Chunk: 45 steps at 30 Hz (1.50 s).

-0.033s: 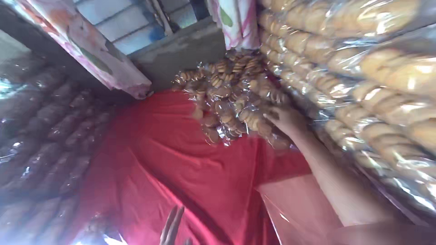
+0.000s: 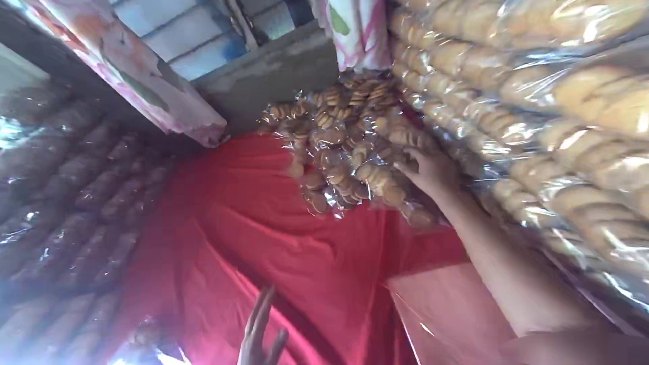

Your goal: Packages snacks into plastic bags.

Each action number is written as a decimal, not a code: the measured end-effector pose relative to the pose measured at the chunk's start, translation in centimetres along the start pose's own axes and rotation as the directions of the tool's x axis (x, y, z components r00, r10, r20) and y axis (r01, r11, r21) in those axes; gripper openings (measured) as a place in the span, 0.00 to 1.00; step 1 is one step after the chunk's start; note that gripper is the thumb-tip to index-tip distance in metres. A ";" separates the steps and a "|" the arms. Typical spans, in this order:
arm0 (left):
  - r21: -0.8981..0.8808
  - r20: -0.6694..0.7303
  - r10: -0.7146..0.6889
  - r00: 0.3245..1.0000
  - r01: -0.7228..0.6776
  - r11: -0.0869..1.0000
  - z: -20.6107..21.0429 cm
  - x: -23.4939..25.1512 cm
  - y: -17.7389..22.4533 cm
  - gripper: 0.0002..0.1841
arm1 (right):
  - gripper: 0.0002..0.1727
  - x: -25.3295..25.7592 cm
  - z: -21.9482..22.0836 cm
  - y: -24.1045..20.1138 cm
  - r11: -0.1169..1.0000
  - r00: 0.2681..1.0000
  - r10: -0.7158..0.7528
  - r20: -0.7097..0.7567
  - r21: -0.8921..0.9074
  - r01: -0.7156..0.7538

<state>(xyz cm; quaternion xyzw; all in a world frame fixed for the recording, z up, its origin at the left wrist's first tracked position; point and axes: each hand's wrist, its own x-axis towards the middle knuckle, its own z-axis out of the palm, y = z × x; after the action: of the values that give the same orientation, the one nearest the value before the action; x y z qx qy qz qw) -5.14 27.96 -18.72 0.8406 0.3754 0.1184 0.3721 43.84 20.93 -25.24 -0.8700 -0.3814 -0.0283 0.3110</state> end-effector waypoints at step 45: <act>-0.623 -0.033 0.228 0.973 -0.199 0.756 -0.3 -11.8 -3.2 0.44 | 0.10 -24.1 -2.0 -22.5 0.630 0.842 -0.193 0.503 0.722 -0.286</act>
<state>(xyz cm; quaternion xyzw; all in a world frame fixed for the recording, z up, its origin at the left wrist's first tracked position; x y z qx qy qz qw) -15.19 21.08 -19.88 0.7101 0.2085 0.2583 0.6210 11.84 15.86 -18.88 -0.6316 -0.4029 0.3910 0.5347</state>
